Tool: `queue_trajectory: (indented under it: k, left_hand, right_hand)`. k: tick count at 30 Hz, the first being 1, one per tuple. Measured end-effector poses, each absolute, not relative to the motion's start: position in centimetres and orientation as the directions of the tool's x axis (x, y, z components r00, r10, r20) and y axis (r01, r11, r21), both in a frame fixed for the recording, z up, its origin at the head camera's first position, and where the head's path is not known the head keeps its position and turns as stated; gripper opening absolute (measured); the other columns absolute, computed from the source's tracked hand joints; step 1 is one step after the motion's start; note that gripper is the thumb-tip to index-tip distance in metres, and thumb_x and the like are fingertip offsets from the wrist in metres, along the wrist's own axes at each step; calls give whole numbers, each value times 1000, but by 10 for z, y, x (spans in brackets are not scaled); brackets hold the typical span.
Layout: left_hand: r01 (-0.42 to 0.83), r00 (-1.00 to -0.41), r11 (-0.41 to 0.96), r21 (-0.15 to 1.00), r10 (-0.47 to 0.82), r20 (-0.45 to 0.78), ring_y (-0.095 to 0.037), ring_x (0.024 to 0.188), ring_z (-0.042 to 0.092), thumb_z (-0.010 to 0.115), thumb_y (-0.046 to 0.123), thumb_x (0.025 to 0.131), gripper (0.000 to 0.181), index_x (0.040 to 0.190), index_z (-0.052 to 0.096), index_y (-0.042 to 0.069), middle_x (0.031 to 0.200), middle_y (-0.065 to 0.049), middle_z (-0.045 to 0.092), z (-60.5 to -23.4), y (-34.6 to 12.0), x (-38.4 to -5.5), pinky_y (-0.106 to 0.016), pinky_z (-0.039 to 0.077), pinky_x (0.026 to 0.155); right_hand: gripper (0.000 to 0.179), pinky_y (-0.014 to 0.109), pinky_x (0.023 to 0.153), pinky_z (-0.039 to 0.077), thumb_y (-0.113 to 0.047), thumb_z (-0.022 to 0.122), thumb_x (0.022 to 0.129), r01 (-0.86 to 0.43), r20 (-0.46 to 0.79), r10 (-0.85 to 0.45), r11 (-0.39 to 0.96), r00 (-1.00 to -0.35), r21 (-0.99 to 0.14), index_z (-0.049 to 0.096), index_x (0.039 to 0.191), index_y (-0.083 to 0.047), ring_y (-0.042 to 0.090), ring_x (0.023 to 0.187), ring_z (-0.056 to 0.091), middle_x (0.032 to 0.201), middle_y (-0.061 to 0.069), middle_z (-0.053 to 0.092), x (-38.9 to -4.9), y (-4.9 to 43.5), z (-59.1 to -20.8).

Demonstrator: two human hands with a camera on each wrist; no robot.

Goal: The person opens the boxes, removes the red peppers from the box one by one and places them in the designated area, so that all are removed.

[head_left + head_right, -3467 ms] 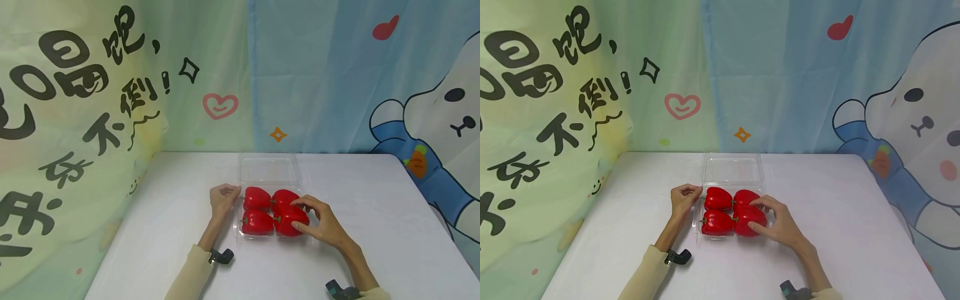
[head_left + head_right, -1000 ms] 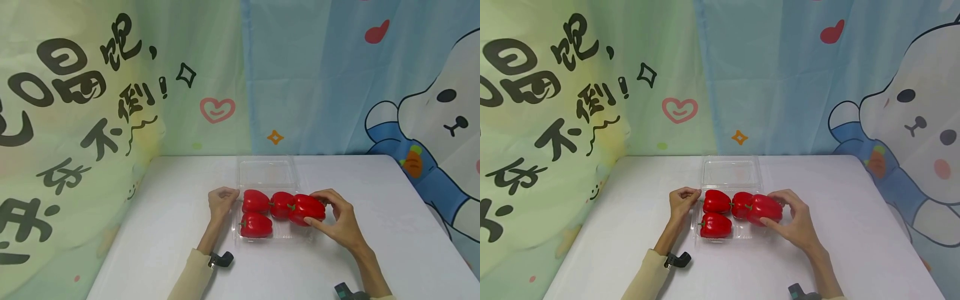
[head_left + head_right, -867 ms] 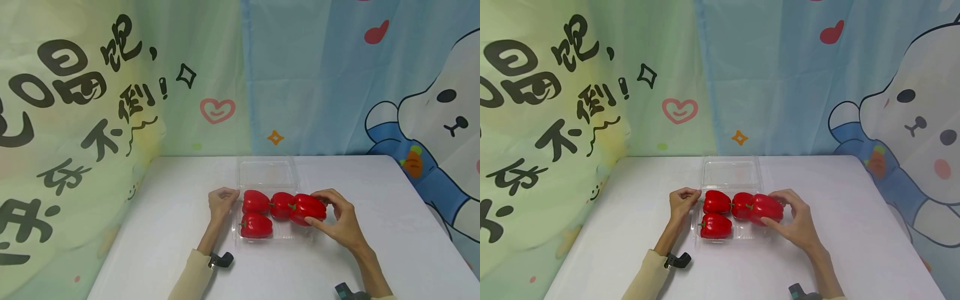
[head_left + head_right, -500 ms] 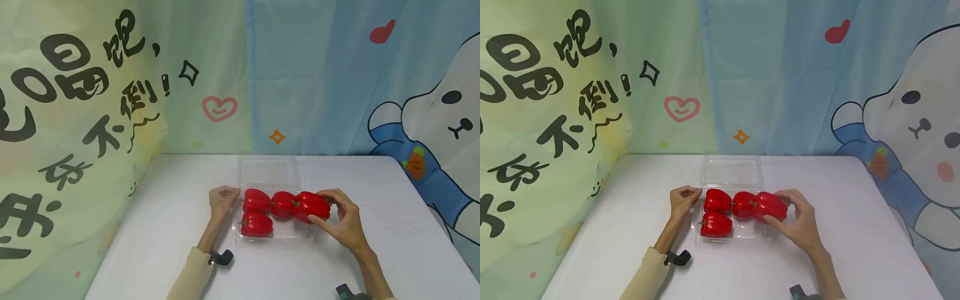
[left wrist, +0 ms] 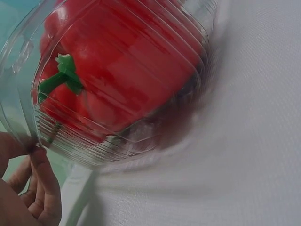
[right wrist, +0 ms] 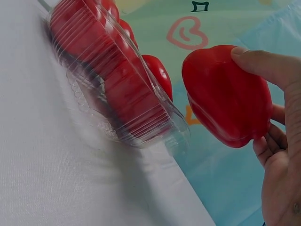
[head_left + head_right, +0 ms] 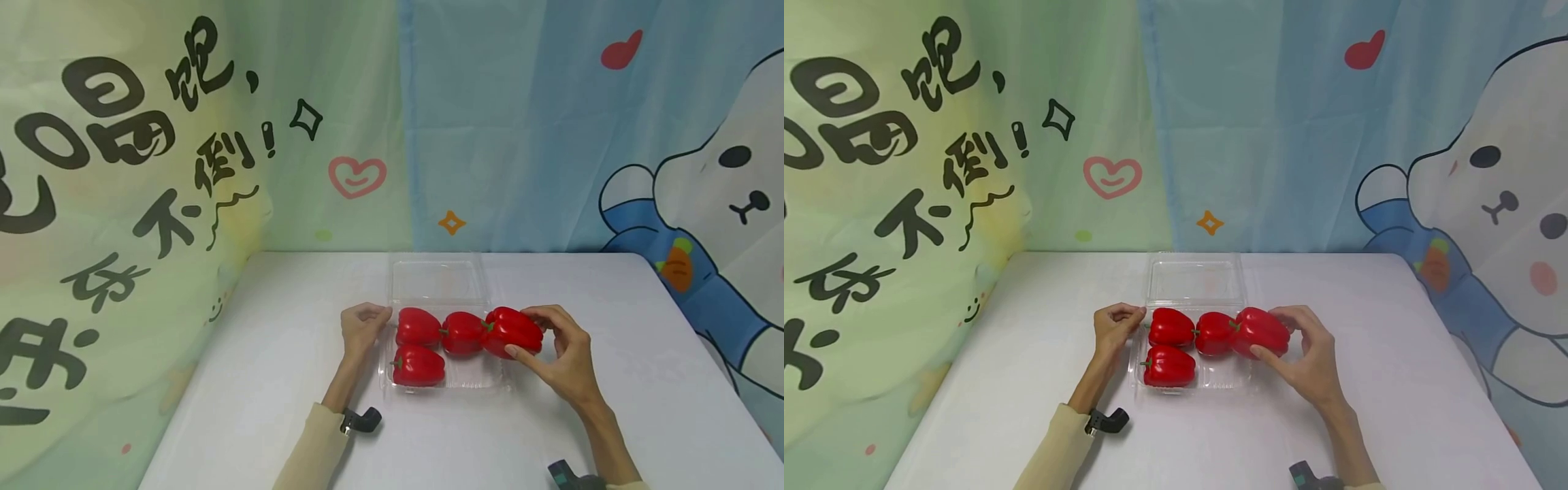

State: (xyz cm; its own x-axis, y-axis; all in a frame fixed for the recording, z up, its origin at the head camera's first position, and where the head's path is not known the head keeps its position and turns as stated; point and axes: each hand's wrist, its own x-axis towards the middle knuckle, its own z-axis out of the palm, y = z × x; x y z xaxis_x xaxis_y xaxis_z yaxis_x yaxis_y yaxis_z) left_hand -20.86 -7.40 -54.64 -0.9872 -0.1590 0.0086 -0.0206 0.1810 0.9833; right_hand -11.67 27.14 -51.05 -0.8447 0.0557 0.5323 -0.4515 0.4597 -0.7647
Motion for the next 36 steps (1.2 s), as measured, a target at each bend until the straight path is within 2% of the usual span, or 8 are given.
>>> queue_trajectory:
  k: [5, 16, 27, 34, 36]
  left_hand:
    - [-21, -987, 187, 982, -163, 10, -10, 68, 67, 81, 16, 95, 19, 91, 82, -2, 83, -17, 80, -548, -75, -208, -23, 53, 60]
    - [-24, -985, 186, 982, -170, 8, -13, 69, 68, 81, 17, 94, 21, 92, 81, -3, 83, -20, 80, -549, -74, -209, -24, 52, 60]
    - [-22, -985, 171, 985, -171, 8, -12, 68, 68, 81, 16, 94, 20, 92, 81, -4, 82, -19, 80, -548, -72, -208, -23, 53, 60]
    - [-27, -985, 172, 985, -173, 3, -11, 68, 68, 81, 16, 94, 19, 91, 81, -3, 80, -15, 80, -546, -72, -208, -23, 53, 61]
    - [-27, -985, 175, 984, -174, 4, -10, 68, 68, 81, 16, 94, 19, 90, 81, -2, 79, -13, 80, -547, -72, -208, -23, 54, 61]
  right_hand:
    - [71, 7, 98, 53, 15, 93, 68, -447, 532, 66, 461, -844, -767, 70, 133, 0, 5, 103, 63, 124, -5, 69, -117, 273, -512]
    - [71, 7, 98, 52, 13, 94, 68, -431, 540, 102, 489, -835, -759, 70, 134, 0, 5, 102, 63, 125, -4, 69, -116, 277, -512]
    - [72, 7, 97, 53, 11, 94, 68, -423, 551, 132, 505, -824, -752, 71, 135, -2, 4, 102, 63, 126, -11, 68, -116, 279, -512]
    - [72, 6, 96, 52, 8, 95, 69, -405, 555, 157, 529, -817, -746, 72, 136, -5, 3, 102, 63, 126, 2, 71, -118, 279, -514]
    - [71, 6, 96, 52, 8, 95, 69, -400, 557, 165, 535, -814, -744, 72, 135, -5, 3, 102, 63, 126, -2, 70, -118, 280, -515]
